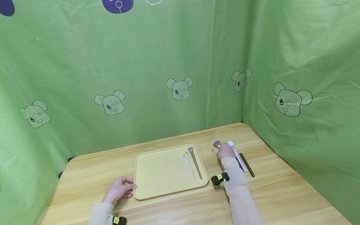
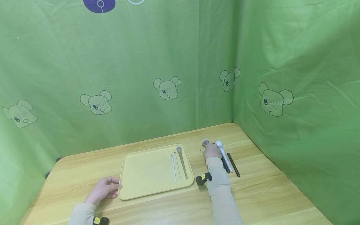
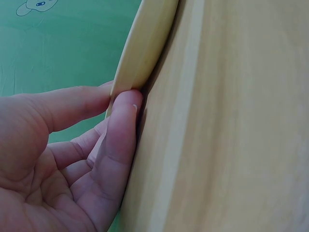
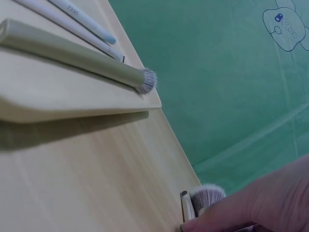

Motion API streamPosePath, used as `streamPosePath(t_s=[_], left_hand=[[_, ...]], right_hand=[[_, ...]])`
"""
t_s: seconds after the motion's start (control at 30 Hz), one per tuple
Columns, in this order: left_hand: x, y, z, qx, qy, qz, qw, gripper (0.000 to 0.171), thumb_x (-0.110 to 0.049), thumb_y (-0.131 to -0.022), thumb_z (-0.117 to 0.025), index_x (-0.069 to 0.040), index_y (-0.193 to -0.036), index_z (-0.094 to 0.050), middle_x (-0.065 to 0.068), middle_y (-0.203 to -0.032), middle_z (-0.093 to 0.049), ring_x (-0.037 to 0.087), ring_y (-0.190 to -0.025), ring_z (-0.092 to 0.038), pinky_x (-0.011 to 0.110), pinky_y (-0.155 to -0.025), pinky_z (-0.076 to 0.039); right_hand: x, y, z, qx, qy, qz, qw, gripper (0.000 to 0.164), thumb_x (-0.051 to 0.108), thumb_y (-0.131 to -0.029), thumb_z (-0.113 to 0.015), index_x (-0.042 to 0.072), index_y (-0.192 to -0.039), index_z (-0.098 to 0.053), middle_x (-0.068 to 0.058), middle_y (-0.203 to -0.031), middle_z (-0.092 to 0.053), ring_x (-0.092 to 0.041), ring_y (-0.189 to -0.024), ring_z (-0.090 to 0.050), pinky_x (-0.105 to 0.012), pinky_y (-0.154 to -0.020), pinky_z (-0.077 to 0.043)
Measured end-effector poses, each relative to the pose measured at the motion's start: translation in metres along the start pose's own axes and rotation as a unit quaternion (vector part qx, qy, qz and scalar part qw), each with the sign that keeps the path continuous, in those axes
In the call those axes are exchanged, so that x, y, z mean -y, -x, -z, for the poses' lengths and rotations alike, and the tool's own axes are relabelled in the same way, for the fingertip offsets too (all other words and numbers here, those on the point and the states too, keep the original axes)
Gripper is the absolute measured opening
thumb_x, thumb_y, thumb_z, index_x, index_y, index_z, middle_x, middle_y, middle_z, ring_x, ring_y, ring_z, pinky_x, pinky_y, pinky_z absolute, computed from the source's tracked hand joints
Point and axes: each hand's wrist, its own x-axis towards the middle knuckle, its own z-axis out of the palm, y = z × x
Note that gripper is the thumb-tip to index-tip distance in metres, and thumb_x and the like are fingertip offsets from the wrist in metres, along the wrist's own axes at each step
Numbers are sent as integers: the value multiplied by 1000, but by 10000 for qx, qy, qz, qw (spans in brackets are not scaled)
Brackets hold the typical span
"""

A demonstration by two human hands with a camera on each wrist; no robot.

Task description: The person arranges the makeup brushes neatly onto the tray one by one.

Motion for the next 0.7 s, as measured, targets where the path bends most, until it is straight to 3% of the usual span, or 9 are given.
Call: streamPosePath(t_s=[0.4,0.7], left_hand=[[1,1,0,-7,20,5,10000,36,-14,-75,-68,4,-104,-54,9,-77,-61,15,-60,-59,29,-58,-56],[-1,2,1,16,1,-34,10000,36,-14,-75,-68,4,-104,-54,9,-76,-61,16,-60,-59,29,-57,-56]], right_hand=[[4,2,2,105,12,-67,9999,36,3,-72,-59,-10,-105,-54,-28,-101,-58,-40,-85,-59,-48,-67,-52],[1,2,6,197,-54,138,9997,30,9,-67,-63,-7,-92,-56,-24,-90,-61,-35,-77,-59,-47,-69,-51]])
